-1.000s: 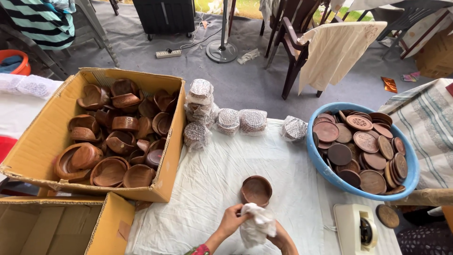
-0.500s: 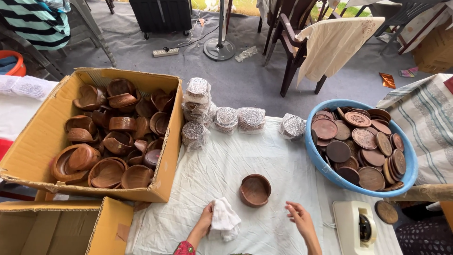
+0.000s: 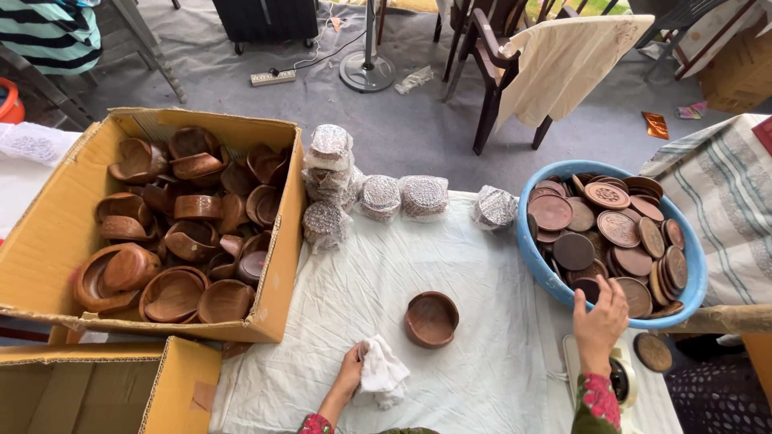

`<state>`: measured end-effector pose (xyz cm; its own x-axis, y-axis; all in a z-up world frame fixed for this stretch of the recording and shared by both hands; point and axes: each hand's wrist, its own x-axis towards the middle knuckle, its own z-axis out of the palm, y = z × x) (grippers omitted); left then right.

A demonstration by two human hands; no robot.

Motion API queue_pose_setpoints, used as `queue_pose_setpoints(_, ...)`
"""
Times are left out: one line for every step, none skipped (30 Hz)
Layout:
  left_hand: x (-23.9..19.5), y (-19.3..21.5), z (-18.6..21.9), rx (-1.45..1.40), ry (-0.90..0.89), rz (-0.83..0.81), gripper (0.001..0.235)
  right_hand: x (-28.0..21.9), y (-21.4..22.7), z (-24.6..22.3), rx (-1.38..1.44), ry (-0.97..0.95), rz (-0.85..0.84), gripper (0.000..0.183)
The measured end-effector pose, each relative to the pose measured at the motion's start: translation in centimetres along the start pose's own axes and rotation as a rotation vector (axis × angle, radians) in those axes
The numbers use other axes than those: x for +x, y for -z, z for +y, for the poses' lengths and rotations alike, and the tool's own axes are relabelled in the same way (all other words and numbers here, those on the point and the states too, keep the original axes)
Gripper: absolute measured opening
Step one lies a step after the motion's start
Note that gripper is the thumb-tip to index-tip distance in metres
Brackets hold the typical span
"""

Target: The person wipes small wooden bowls and round wooden discs with a white cloth. They pick each item from a cardboard box or a blue basin, wipe it, and place it on a white cloth-covered table.

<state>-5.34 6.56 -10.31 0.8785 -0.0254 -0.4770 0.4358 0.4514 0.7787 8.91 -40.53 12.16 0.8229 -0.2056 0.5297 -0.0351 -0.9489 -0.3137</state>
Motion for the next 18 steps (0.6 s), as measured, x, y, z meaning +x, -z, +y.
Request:
queue_pose_setpoints(0.0, -0.1, 0.0, 0.006, 0.009, 0.009, 0.034, 0.4, -1.0, 1.2, -0.024, 0.004, 0.030, 0.051)
queue_pose_setpoints(-0.1, -0.1, 0.0, 0.012, 0.019, 0.018, 0.034, 0.9, -2.1, 2.4, -0.048, 0.009, 0.060, 0.060)
queue_pose_setpoints(-0.1, -0.1, 0.0, 0.010, 0.020, 0.021, 0.034, 0.8, -3.1, 3.2, -0.047, 0.011, 0.056, 0.060)
queue_pose_setpoints(-0.2, -0.1, -0.1, 0.009, 0.028, 0.028, 0.034, 0.8, -4.1, 4.1, -0.194, 0.043, 0.049, 0.065)
queue_pose_setpoints(-0.1, -0.1, -0.1, 0.009, 0.036, 0.034, 0.035, 0.8, -5.1, 5.0, -0.342, 0.074, 0.043, 0.069)
queue_pose_setpoints(-0.1, 0.0, 0.1, 0.008, 0.037, 0.037, 0.035, 1.1, -5.0, 4.6, -0.341, 0.075, 0.041, 0.069)
queue_pose_setpoints(-0.2, -0.1, 0.0, 0.011, 0.036, 0.036, 0.036, 1.2, -4.8, 4.5, -0.288, 0.018, -0.006, 0.063)
queue_pose_setpoints(-0.3, -0.1, 0.0, 0.013, 0.035, 0.035, 0.037, 1.3, -4.6, 4.4, -0.235, -0.040, -0.052, 0.057)
queue_pose_setpoints(-0.5, -0.4, 0.3, 0.012, 0.038, 0.035, 0.037, 1.2, -4.6, 4.0, -0.238, -0.040, -0.055, 0.057)
queue_pose_setpoints(-0.7, -0.5, 0.7, 0.015, 0.040, 0.031, 0.038, 1.1, -4.5, 3.7, -0.197, -0.042, -0.047, 0.051)
queue_pose_setpoints(-1.0, -0.7, 1.1, 0.018, 0.039, 0.030, 0.039, 1.1, -4.6, 3.2, -0.155, -0.042, -0.040, 0.046)
queue_pose_setpoints(-0.9, -0.7, 1.0, 0.016, 0.041, 0.032, 0.039, 1.1, -3.9, 2.2, -0.156, -0.040, -0.043, 0.046)
queue_pose_setpoints(-0.9, -0.7, 1.0, 0.023, 0.037, 0.035, 0.040, 1.1, -3.3, 1.2, -0.127, -0.091, -0.054, 0.036)
queue_pose_setpoints(-0.9, -0.7, 0.9, 0.031, 0.034, 0.039, 0.041, 1.2, -2.7, 0.2, -0.098, -0.142, -0.064, 0.028)
queue_pose_setpoints(-0.9, -0.6, 0.7, 0.029, 0.036, 0.042, 0.041, 1.3, -2.4, 0.0, -0.098, -0.140, -0.068, 0.028)
queue_pose_setpoints(-0.9, -0.5, 0.4, 0.022, 0.030, 0.043, 0.041, 1.4, -2.1, -0.1, -0.095, -0.113, -0.053, 0.028)
queue_pose_setpoints(-0.7, -0.4, 0.3, 0.017, 0.026, 0.039, 0.042, 1.5, -1.7, -0.2, -0.095, -0.090, -0.035, 0.028)
queue_pose_setpoints(-1.0, -0.6, 0.6, 0.017, 0.029, 0.038, 0.042, 1.8, -1.4, 0.5, -0.098, -0.091, -0.036, 0.028)
